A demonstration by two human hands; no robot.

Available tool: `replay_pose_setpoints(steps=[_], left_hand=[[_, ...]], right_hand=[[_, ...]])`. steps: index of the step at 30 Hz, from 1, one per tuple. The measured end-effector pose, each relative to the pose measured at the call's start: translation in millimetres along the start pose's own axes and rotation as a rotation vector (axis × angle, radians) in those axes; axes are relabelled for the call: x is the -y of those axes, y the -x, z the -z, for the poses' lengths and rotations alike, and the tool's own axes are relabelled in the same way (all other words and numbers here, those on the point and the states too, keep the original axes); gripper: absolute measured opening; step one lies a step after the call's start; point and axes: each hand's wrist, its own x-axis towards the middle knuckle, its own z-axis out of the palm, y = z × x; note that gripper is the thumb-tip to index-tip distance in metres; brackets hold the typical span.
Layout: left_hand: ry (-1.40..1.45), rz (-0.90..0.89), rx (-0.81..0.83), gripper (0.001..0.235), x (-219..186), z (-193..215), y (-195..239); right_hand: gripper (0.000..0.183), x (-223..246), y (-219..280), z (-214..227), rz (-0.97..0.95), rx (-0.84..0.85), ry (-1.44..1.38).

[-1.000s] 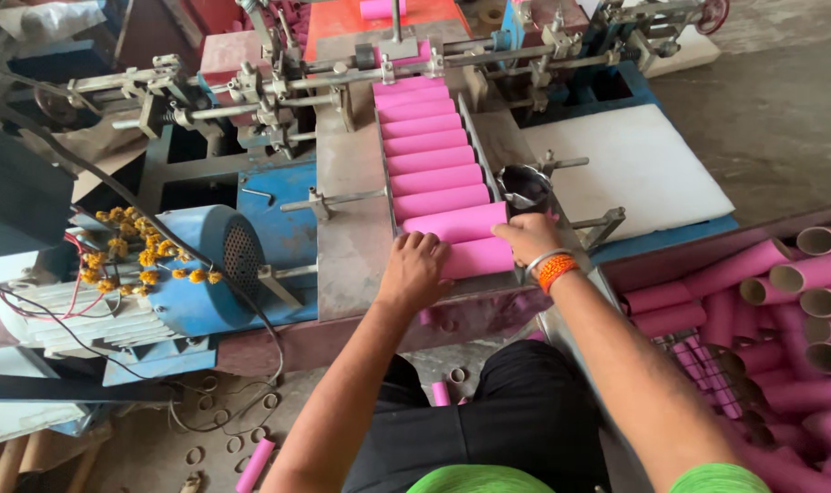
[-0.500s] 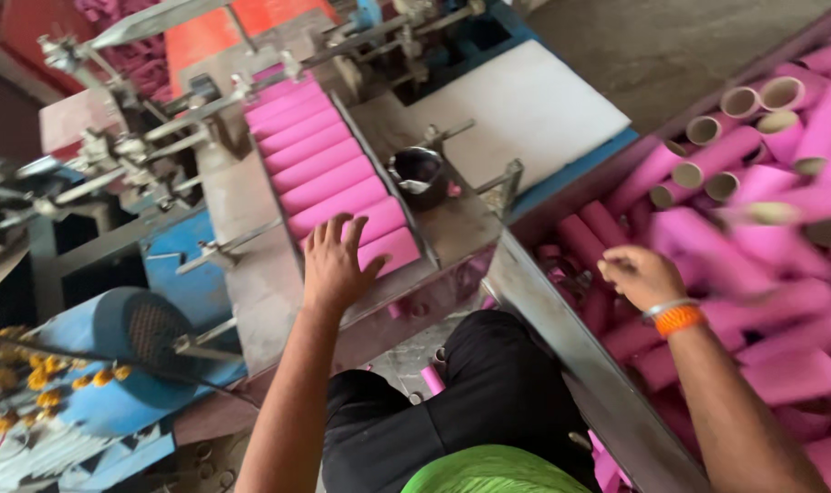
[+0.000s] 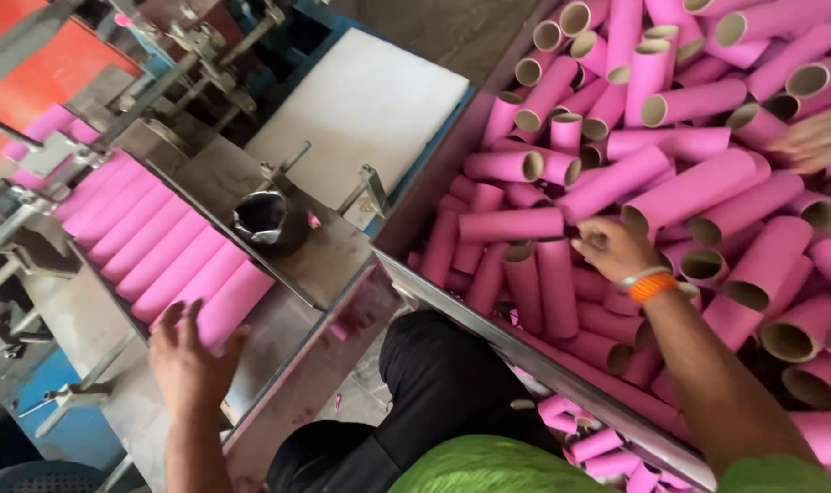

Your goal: The person repeatedly picks up pink paper tubes from a large bin and places them into a machine's input slot. The person handles the tubes one at a time or in small groups, moving them from the bin to the machine continuously.

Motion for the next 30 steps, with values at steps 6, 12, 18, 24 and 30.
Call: replay_pose_setpoints(steps=[6,12,18,24,30], left_hand=[[-0.021,0.078,-0.074,0.061,12.8,2.5,20.1],[0.003,0.103,-0.092,0.062,12.1,-1.4,21.5],[0.035,0.095,-0.111,0.059,11.5,-1.3,20.9],[0.068,0.142,-0.146,0.054,4.2,2.2,19.7],[0.119,0.163,-0.22,0.055,-0.6,6.0,16.6]], right_hand=[[0.053,14.0,-53.4,-68.0,0.078,-0.084,0.234],[0.065,35.5,-41.9,-91.2,0.247,-0.135,0.214],[0.062,54.4,6.4,-60.9,0.587,-0.054,0.386],[0.044,51.6,12.5,-90.8,0.621,0.177,0.707],[0.036,35.2,-10.4,-117.5,0.785,0.305,0.813]])
